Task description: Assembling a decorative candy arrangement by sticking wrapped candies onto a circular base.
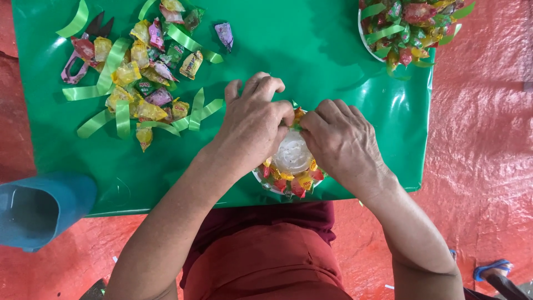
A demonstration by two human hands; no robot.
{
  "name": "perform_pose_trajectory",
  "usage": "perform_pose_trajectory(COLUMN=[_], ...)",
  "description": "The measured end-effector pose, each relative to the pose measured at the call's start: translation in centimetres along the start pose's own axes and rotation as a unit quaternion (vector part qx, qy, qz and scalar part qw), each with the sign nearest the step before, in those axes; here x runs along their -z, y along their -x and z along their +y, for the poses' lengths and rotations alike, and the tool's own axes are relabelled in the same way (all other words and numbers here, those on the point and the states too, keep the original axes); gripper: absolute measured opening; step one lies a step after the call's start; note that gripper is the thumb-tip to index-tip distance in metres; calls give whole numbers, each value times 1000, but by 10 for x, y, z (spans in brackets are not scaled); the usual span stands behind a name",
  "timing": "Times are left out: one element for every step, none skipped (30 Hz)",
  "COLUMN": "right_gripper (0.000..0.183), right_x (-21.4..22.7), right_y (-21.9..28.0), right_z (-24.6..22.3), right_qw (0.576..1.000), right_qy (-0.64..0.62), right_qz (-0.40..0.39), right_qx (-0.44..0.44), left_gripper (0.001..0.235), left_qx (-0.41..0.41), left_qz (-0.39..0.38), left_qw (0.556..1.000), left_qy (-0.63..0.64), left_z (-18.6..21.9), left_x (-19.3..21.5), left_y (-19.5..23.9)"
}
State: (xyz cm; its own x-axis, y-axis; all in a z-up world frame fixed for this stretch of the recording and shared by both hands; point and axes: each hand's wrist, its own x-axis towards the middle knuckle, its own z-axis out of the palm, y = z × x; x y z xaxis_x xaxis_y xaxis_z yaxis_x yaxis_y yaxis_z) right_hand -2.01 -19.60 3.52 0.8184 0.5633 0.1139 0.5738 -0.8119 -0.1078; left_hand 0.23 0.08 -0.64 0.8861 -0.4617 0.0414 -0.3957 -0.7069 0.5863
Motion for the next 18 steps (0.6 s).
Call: perform_pose_trajectory(right_gripper=[10,10,11,11,11,12,12,11,11,11,10,9,9,10,12,12,13,14], right_x=[0,-1,-1,-2,-3,-4,-6,-8,-9,-7,-5,-3,-2,0,1,4,7,10], right_y=[-1,-2,-3,-4,-5,-7,-7,-7,-7,-8,-9,-9,-10,-11,-11,-11,-11,-10], right_z=[0,-1,-1,0,0,1,2,4,5,4,3,3,3,4,4,5,5,6], right_qw=[1000,1000,1000,1000,1000,1000,1000,999,998,998,997,995,995,993,992,992,990,988], right_qy=[-1,-4,-7,-7,-8,-9,-9,-12,-14,-14,-23,-31,-31,-43,-55,-54,-67,-80], right_qz=[0,0,0,0,-2,-3,-3,-27,-51,-50,-67,-85,-84,-93,-101,-100,-107,-114], right_qx=[0,-4,-7,-7,-10,-12,-13,-22,-32,-31,-40,-50,-50,-55,-60,-59,-61,-64], left_gripper=[14,14,14,14,13,12,12,12,12,12,13,13,13,13,13,13,12,11], left_qx=[0,2,4,4,2,1,1,3,6,6,8,9,9,14,19,19,14,8], left_qz=[-1,-2,-3,-3,-8,-12,-12,-15,-18,-18,-16,-15,-14,-14,-13,-12,-14,-17], left_qw=[1000,1000,1000,1000,1000,1000,1000,1000,1000,1000,1000,999,999,999,999,999,999,1000], left_qy=[0,1,2,2,2,1,1,5,9,8,18,28,28,28,29,29,25,22], left_z=[0,1,1,0,-1,-1,-2,-3,-3,-4,-6,-6,-7,-8,-8,-7,-6,-5], left_x=[0,1,1,1,1,2,1,2,2,0,-1,-2,-3,-4,-5,-3,-2,-1], left_y=[0,0,-1,-2,-3,-4,-4,-4,-4,-3,-3,-3,-3,-3,-4,-3,-2,0])
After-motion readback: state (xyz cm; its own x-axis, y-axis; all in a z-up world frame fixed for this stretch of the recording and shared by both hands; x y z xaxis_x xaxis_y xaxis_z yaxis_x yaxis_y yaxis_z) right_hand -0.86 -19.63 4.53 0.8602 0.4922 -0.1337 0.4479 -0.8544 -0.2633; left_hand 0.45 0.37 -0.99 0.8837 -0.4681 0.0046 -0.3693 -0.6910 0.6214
